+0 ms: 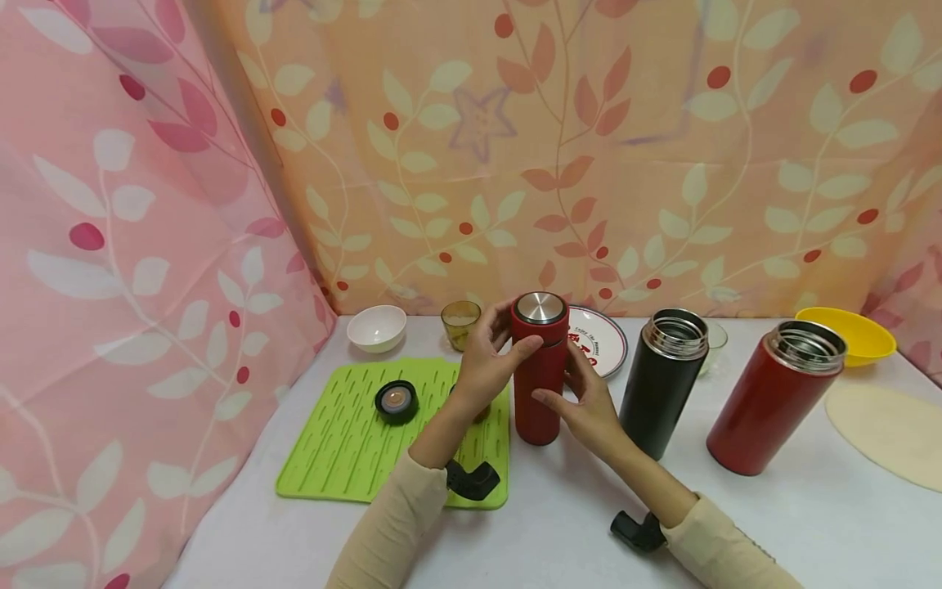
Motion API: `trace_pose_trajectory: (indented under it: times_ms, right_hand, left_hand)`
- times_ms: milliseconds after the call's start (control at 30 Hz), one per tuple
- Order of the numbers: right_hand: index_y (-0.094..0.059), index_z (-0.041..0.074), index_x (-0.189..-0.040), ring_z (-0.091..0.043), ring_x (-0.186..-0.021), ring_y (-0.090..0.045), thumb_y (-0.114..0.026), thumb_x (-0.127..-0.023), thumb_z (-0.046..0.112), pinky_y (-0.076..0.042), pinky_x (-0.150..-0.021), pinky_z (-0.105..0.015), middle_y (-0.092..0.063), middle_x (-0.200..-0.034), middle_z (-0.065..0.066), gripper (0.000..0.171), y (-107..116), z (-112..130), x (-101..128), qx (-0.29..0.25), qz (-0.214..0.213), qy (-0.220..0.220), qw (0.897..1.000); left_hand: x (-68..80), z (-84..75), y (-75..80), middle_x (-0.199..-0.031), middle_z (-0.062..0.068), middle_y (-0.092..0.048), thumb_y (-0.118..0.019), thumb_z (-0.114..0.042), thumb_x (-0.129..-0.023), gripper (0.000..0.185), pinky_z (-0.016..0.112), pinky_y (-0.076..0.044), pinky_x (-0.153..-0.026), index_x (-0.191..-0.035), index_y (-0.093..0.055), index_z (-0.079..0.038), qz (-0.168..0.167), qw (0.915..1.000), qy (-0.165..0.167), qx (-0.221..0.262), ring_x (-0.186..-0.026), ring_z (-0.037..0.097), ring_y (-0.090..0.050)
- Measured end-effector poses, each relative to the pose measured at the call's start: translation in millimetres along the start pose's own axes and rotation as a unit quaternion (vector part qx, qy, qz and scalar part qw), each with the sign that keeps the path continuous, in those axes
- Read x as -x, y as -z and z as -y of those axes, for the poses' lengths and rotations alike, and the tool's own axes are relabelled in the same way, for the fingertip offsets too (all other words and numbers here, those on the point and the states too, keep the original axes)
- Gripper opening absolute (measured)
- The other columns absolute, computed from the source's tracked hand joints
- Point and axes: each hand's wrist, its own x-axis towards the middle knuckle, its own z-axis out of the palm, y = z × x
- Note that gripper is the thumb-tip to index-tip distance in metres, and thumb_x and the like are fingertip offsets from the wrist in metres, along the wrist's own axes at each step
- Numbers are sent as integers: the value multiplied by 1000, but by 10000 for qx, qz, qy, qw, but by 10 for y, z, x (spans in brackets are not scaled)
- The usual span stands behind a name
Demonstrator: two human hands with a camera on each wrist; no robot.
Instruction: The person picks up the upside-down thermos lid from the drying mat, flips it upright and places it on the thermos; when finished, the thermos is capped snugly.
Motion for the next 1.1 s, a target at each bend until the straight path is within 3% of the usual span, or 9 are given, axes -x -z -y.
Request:
trace_pose_trajectory:
  times_ms: [67, 133, 267, 333, 467, 633, 867, 967, 1100]
  right_hand:
    - [-26, 24, -144, -26, -126, -46, -72, -79, 21, -37, -104, -42, -43, -139, -5, 79, 3, 0, 1, -25, 15, 19, 10000]
    - [-26, 24, -144, -26, -126, -45, -72, -80, 21, -37, -104, -42, -43, -140, -5, 79, 4, -6, 0, -33, 27, 4, 10000]
    - [-25, 23, -145, -27, -128, -44, -71, -80, 22, -37, -104, -41, -42, -141, -5, 79, 7, -13, 1, 34, 26, -75, 10000]
    - [-25, 23, -145, -27, -128, -44, -71, -80, 23, -37, -104, -42, -41, -142, -5, 80, 10, -9, 2, 49, 27, -125, 9999]
    - [-25, 23, -145, -28, -128, -44, -71, -80, 23, -37, -103, -42, -41, -142, -6, 80, 10, 4, 5, 33, 30, -190, 9998]
    - [-27, 23, -144, -28, -126, -46, -72, -79, 22, -38, -102, -43, -43, -140, -6, 79, 6, 6, 0, 16, 10, -82, 10000]
    - [-27, 22, -144, -27, -124, -48, -72, -80, 19, -39, -102, -42, -43, -140, -6, 78, 2, -17, -3, 7, -8, 57, 10000]
    - [-26, 22, -144, -28, -124, -48, -71, -80, 20, -39, -102, -43, -42, -141, -7, 79, 0, -22, -1, 12, 2, -5, 10000]
    - [-24, 23, -145, -29, -126, -46, -71, -80, 21, -38, -103, -43, -41, -142, -6, 80, 4, -11, 4, 5, 25, -138, 9999]
  left_hand:
    - [3, -1, 44, -132, 19, -48, -63, -14, -87, 56, 30, -40, -102, -135, -38, 0, 201, 9998, -9, 71, -124, 26, -48]
    - [5, -4, 78, -133, 20, -47, -62, -25, -88, 60, 30, -40, -102, -137, -37, 0, 359, 9993, -2, 81, -125, 27, -47]
    - [-10, -17, 54, -135, 16, -44, -67, -41, -81, 78, 31, -40, -103, -139, -34, -2, 255, 9996, 29, -141, -124, 25, -45]
    - [-18, -33, 3, -136, 15, -42, -73, -37, -77, 82, 32, -40, -103, -139, -33, -3, 18, 9992, 31, -390, -123, 23, -45]
    - [-26, -68, -85, -132, 14, -43, -78, -12, -73, 77, 34, -42, -101, -136, -35, -3, -410, 9966, 3, -719, -118, 22, -45]
    - [13, -213, -87, -131, 20, -46, -71, 1, -77, 68, 38, -41, -102, -134, -35, 4, -332, 9983, -52, -483, -118, 29, -49]
    - [53, -291, 4, -141, 26, -36, -58, 1, -87, 62, 44, -32, -107, -140, -26, 8, 300, 9994, -125, -72, -130, 35, -39]
    - [51, -298, -20, -140, 24, -38, -65, -9, -85, 69, 43, -32, -108, -140, -27, 7, 195, 9997, -31, -144, -127, 34, -42]
    - [40, -305, -89, -132, 21, -41, -75, -15, -76, 77, 41, -37, -105, -135, -30, 7, -228, 9994, 99, -253, -119, 31, -44]
